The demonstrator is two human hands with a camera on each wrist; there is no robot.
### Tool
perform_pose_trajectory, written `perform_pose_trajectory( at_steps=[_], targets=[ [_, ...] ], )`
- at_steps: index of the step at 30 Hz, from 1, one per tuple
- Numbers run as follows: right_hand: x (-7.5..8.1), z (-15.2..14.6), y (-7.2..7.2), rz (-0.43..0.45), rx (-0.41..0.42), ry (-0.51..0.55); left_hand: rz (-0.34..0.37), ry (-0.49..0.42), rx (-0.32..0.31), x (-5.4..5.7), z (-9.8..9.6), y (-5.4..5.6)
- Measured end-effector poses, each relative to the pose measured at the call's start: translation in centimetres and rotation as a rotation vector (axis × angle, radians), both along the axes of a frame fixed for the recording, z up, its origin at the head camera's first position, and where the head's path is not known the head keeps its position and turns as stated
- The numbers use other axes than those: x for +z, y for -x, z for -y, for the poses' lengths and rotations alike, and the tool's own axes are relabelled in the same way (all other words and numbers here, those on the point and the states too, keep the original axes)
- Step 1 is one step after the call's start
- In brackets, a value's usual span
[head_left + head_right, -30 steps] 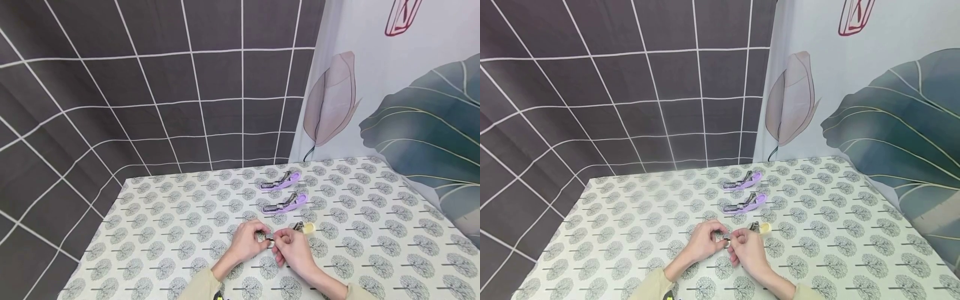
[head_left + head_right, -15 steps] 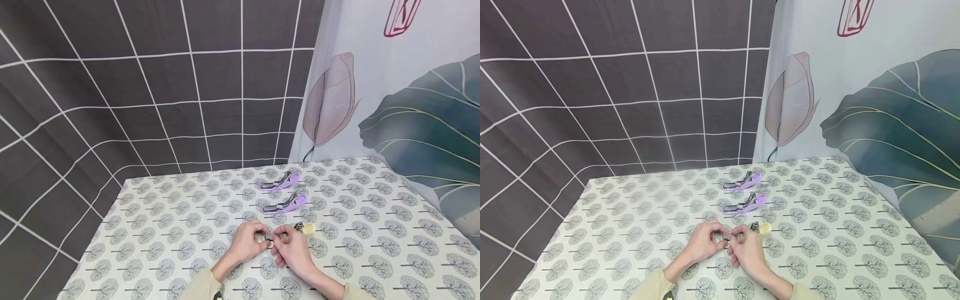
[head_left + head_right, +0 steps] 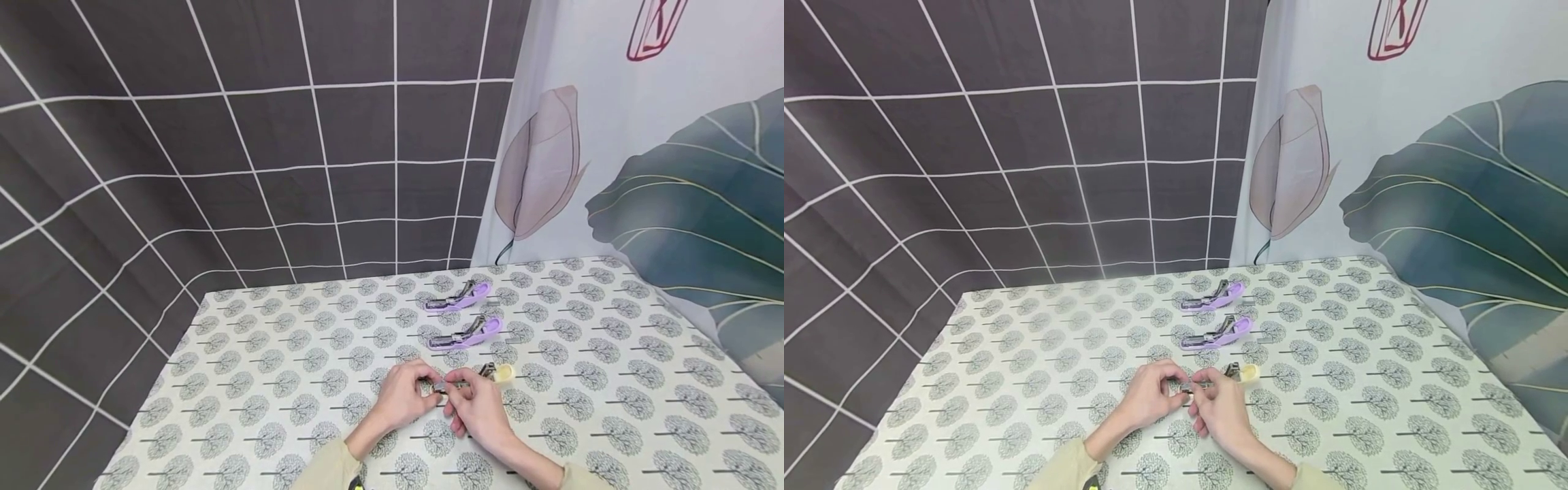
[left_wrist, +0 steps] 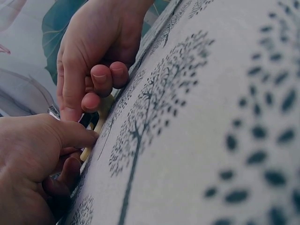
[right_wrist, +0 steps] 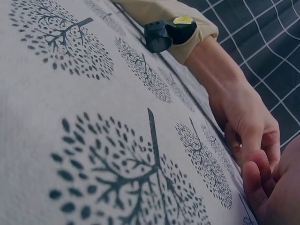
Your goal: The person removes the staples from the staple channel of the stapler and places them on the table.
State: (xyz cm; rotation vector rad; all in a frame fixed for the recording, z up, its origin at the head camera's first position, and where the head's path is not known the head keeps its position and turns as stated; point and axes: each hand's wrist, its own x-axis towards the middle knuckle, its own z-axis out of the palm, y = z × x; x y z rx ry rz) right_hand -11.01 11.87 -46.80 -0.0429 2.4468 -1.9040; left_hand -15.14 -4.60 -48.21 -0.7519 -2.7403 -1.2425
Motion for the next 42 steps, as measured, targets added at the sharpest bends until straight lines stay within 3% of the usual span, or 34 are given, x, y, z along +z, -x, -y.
perform_pose_trajectory(
  at_steps=[13, 25, 42],
  targets=[
    [0.7, -0.6, -0.2, 0.026, 0.01, 0.071, -0.005, -0.016, -0.013, 0.0, 0.0, 0.1],
    [2.6, -1.5, 0.0, -0.029, 0.001, 0.059, 0.004, -0.019, -0.01, 0.0, 0.0, 0.2],
    [4.5, -3.5, -0.4, 0.043, -0.03, 0.104, 0.016, -0.013, -0.01, 0.1, -0.1, 0.0]
  ],
)
